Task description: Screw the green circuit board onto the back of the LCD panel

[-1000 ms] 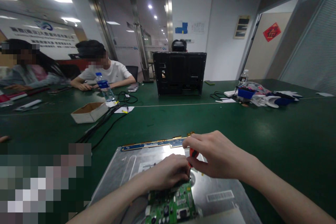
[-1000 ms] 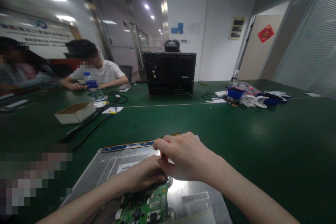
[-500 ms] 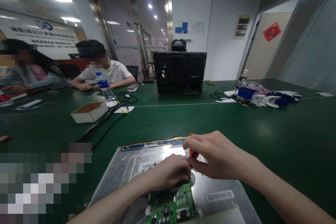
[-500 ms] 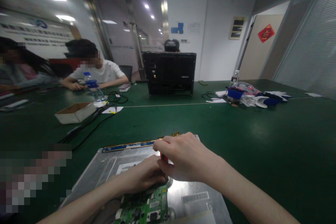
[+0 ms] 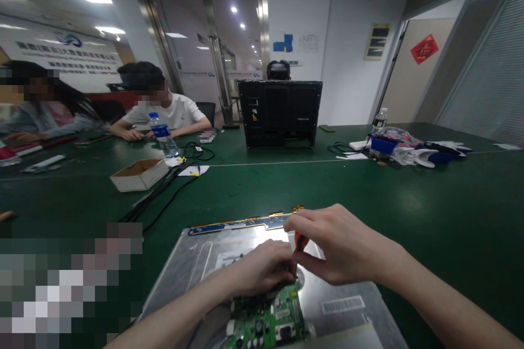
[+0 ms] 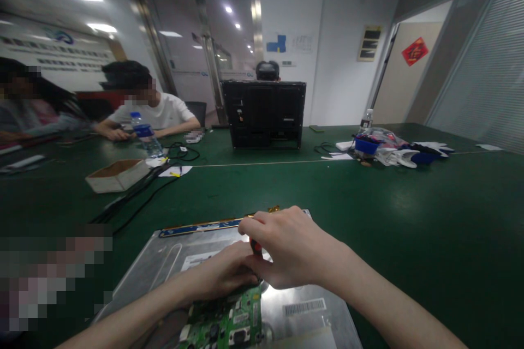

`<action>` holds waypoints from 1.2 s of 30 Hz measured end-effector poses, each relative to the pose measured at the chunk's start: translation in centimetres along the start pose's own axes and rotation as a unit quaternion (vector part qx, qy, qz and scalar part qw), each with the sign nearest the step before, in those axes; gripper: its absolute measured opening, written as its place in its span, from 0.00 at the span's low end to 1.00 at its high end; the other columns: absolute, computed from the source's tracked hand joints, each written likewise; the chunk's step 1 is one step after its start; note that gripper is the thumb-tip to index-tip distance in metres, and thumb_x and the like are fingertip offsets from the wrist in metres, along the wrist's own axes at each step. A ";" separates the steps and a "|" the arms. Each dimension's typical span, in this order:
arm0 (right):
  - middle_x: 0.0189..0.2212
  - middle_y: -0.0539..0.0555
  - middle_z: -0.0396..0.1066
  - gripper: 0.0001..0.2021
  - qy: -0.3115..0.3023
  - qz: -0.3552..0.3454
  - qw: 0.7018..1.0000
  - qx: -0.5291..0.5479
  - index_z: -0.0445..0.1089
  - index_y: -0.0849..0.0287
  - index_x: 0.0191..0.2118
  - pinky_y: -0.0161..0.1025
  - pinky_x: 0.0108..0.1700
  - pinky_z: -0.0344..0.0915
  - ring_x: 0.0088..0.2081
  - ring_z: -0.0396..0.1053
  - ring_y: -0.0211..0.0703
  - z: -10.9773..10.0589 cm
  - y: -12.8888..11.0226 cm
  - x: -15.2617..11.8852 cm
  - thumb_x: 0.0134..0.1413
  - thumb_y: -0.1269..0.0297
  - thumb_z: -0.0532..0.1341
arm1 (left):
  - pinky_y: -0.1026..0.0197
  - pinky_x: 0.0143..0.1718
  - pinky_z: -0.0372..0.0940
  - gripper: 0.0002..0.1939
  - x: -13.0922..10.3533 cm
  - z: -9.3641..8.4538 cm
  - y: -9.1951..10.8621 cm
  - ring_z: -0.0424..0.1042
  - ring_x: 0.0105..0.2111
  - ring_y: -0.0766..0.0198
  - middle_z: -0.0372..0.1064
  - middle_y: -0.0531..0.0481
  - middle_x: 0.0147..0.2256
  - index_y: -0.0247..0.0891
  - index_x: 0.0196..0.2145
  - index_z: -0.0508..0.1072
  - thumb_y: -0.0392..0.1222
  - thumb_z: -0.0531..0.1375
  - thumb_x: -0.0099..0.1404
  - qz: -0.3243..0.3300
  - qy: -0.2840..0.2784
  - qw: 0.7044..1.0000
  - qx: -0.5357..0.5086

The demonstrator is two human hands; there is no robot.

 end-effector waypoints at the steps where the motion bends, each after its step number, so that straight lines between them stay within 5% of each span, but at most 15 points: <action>1: 0.37 0.52 0.75 0.07 -0.002 -0.001 1.000 0.001 0.66 0.57 0.42 0.37 0.28 0.49 0.32 0.70 0.41 0.0 0.0 0.0 0.58 0.67 0.60 | 0.59 0.43 0.65 0.06 0.0 0.0 0.0 0.72 0.40 0.54 0.74 0.49 0.39 0.39 0.35 0.74 0.32 0.63 0.59 0.003 -0.003 1.000 -0.002; 31: 0.35 0.51 0.77 0.09 0.017 0.016 1.000 -0.009 0.66 0.58 0.45 0.36 0.28 0.48 0.30 0.71 0.41 0.2 0.6 0.2 0.58 0.68 0.61 | 0.64 0.37 0.64 0.04 -0.1 -0.5 0.5 0.72 0.36 0.60 0.74 0.52 0.35 0.38 0.32 0.74 0.31 0.64 0.61 -0.025 -0.002 0.999 -0.025; 36: 0.34 0.50 0.76 0.08 0.028 0.009 1.000 -0.003 0.66 0.58 0.43 0.36 0.28 0.49 0.30 0.71 0.40 0.1 0.8 0.0 0.57 0.68 0.62 | 0.63 0.37 0.65 0.01 -0.3 -0.6 0.5 0.72 0.36 0.59 0.74 0.51 0.35 0.39 0.35 0.75 0.37 0.63 0.66 -0.028 -0.010 0.999 -0.031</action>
Point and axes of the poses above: each hand's wrist, its own x-axis towards the middle knuckle, its own z-axis out of the palm, y = z × x, the point moved 7 cm from there along x, towards the middle knuckle
